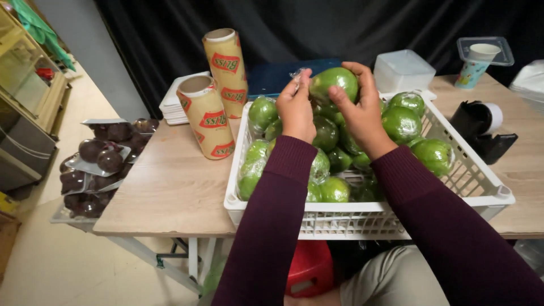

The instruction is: Wrapping individual guavas in plastic film and placing them into a storage crate.

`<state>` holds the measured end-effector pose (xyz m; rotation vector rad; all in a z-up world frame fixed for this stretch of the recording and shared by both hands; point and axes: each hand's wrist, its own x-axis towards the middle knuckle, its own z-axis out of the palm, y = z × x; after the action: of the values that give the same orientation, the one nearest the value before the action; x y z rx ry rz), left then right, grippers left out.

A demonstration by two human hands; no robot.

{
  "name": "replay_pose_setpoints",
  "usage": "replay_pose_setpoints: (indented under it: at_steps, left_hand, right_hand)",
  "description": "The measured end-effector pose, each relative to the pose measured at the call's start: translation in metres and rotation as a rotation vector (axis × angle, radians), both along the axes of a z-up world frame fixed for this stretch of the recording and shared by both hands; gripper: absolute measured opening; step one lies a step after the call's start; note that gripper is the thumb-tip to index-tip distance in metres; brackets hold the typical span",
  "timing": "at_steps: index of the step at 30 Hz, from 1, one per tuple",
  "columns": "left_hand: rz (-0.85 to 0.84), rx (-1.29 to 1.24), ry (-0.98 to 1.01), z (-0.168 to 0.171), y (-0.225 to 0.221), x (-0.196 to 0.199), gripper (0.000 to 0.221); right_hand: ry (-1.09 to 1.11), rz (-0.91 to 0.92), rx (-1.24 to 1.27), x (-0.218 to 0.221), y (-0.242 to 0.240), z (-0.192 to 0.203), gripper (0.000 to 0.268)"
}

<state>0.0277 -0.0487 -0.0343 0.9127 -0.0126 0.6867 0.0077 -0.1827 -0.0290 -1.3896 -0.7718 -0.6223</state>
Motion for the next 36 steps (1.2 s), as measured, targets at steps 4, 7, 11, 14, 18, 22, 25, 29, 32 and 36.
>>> replay_pose_setpoints:
  at_steps: [4, 7, 11, 14, 18, 22, 25, 29, 32, 36]
  left_hand:
    - [0.118, 0.033, -0.059, 0.005, -0.003, -0.006, 0.018]
    - [0.173, 0.085, -0.077, 0.009, -0.002, -0.013, 0.016]
    - [0.213, 0.137, -0.091, 0.002, -0.001, -0.006, 0.013]
    - [0.240, 0.168, -0.095, -0.003, -0.002, -0.005, 0.018]
    - [0.241, 0.207, -0.052, -0.005, -0.003, -0.008, 0.019]
    - [0.245, 0.264, -0.067, 0.004, -0.007, -0.018, 0.014]
    - [0.183, 0.251, 0.066, 0.025, -0.013, -0.048, 0.019]
    - [0.091, 0.204, 0.069, 0.029, -0.013, -0.054, 0.023]
    - [0.079, 0.198, 0.056, 0.025, -0.012, -0.048, 0.023]
    - [0.025, 0.112, -0.056, -0.007, -0.010, 0.000, 0.010]
  right_hand:
    - [0.143, 0.177, 0.099, 0.012, 0.007, -0.008, 0.054]
    - [0.641, 0.446, 0.240, -0.007, 0.006, 0.009, 0.085]
    - [0.762, 0.427, 0.170, -0.003, 0.011, 0.005, 0.076]
    - [0.638, 0.313, 0.196, -0.003, 0.011, -0.001, 0.052]
    - [0.343, 0.115, 0.158, 0.011, 0.006, -0.009, 0.061]
    - [0.187, -0.098, 0.054, -0.016, 0.006, 0.009, 0.055]
    - [0.269, -0.067, 0.098, -0.028, 0.003, 0.020, 0.053]
    - [0.292, -0.021, 0.151, -0.027, 0.002, 0.018, 0.050]
    - [0.307, -0.022, 0.146, -0.026, 0.001, 0.017, 0.050]
    - [0.193, -0.070, 0.080, -0.008, -0.004, 0.005, 0.051]
